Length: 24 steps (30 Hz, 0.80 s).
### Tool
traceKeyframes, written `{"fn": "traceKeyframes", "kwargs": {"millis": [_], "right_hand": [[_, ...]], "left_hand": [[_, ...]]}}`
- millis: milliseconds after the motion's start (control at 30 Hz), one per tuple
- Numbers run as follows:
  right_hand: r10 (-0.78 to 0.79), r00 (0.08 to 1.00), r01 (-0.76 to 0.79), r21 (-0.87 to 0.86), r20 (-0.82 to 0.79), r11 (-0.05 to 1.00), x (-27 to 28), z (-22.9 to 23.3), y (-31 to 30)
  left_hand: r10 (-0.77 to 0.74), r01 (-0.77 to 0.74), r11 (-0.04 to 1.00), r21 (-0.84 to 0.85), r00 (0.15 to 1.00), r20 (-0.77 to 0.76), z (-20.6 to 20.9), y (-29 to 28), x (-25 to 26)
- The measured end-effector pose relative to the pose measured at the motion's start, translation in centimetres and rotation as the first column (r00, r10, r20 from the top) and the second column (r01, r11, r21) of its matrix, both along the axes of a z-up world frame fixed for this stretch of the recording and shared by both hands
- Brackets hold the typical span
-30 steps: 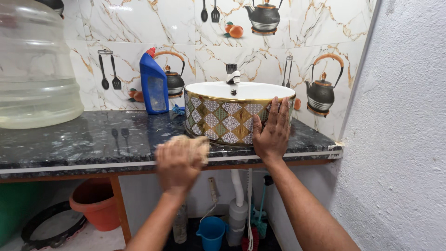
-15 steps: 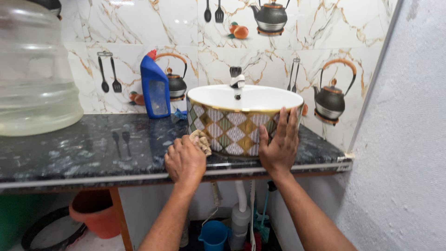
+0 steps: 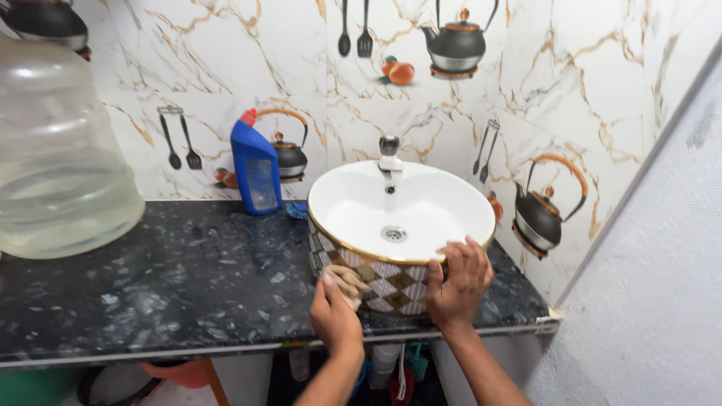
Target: The person washes their hands under running water in a bathroom sink, rubbing them together and rinsing thoroughly. They then dry their hands with a cloth and wipe the sink basin and surrounding countertop.
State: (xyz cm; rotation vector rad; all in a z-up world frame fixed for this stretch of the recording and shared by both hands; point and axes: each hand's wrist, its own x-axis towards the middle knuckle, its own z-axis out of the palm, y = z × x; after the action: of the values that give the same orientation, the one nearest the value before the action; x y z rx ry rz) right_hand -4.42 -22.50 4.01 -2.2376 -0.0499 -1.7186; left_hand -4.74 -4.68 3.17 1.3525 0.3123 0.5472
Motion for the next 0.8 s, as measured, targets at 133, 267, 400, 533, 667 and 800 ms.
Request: {"fn": "traceKeyframes", "kwargs": {"millis": [133,267,400,533,667,800], "right_hand": [[-0.026,0.997,0.026,0.000,-0.073,1.000,-0.5,0.0,-0.3],[-0.017,0.994,0.016,-0.012,-0.104,1.000,-0.3,0.3,-0.5],[-0.010,0.986,0.009,-0.009,-0.166,1.000,-1.1,0.8,-0.4],[-0.013,0.960,0.020,0.021,-0.279,1.000,-2.0,2.3,0.0],[-0.074,0.887,0.103,0.038,-0.457,0.994,-2.8,4.8,0.6],[-0.031,0.734,-0.026,-0.073,-0.679,0.997,-2.0,8.4,0.2]], "left_hand": [[-0.048,0.094,0.949,-0.300,0.987,0.157,1.2,-0.2,-1.8],[0.098,-0.020,0.899,-0.437,0.983,0.155,3.7,1.2,1.4],[-0.070,0.071,0.996,0.049,0.997,-0.008,3.8,-1.5,1.6],[-0.212,0.203,0.887,0.414,0.977,-0.025,2.2,-5.7,-2.4],[-0.174,0.216,0.874,0.436,0.975,-0.135,2.5,-6.6,-2.3],[-0.098,0.146,0.932,0.331,0.983,-0.157,3.9,-6.3,-0.3]]}}
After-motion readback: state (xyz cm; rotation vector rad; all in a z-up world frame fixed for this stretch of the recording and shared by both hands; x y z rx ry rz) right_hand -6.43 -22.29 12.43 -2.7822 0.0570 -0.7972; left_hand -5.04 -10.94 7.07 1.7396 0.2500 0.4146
